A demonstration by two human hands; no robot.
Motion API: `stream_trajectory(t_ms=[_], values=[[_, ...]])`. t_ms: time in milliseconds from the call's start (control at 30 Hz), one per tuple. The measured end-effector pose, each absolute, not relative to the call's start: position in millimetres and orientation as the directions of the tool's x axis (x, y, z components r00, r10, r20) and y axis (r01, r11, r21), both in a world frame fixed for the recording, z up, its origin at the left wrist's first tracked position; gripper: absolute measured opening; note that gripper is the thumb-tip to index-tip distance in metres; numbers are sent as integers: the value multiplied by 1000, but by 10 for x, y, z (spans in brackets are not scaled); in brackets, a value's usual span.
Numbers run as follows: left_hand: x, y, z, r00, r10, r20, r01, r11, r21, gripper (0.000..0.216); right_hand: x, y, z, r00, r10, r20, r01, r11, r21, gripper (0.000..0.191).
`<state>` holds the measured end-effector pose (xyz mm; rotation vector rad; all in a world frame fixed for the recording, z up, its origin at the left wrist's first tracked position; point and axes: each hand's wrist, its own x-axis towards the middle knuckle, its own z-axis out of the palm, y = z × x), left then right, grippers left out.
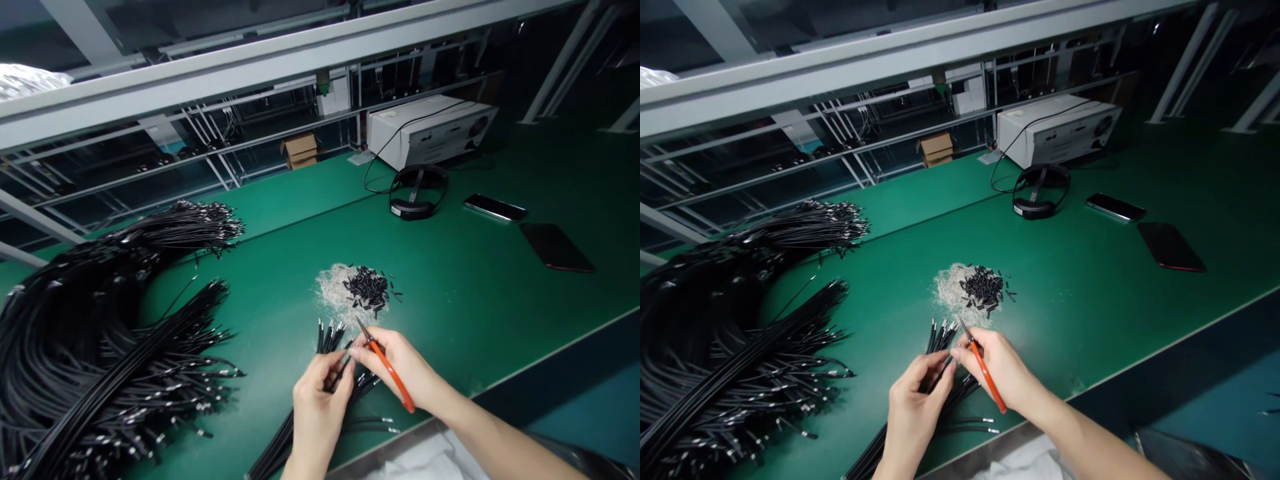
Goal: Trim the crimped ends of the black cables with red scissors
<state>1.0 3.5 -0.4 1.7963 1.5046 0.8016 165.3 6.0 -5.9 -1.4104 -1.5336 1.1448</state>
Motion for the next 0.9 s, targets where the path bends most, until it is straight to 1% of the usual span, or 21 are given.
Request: stream_trajectory(t_ms=[67,167,200,267,367,467,567,667,733,800,900], values=[[14,18,38,138,985,108,557,-167,813,21,1631,51,-48,-100,994,-42,272,-13,-962,35],[1,-9,79,127,981,149,541,-195,818,20,1644,35,-33,-1,999,48,306,46,-951,33],[-8,-16,82,127,981,143,541,-190,820,20,1653,28,-29,25,997,78,329,65,-942,33],[-28,-24,73,135,984,118,542,-173,823,21,1659,12,-23,11,993,115,348,104,-932,31],[-45,-26,53,158,985,67,539,-143,830,21,1634,-2,-20,-65,986,154,309,166,-937,18],[-37,-26,51,144,989,36,520,-106,848,21,1605,8,-23,-31,981,190,310,190,-932,14],[-23,-26,53,130,991,39,509,-101,855,21,1599,13,-23,-18,977,214,363,205,-909,10],[-19,-26,33,109,993,37,515,-88,853,20,1589,-19,-23,25,977,213,449,179,-875,14],[-21,-28,9,86,996,13,500,-54,864,20,1571,-51,-32,75,980,187,466,131,-875,18],[-21,-32,-14,70,997,-32,460,-3,888,22,1543,-72,-53,92,984,154,426,101,-899,18],[-14,-39,-34,71,989,-130,380,94,920,27,1489,-67,-104,82,987,141,266,114,-957,13]])
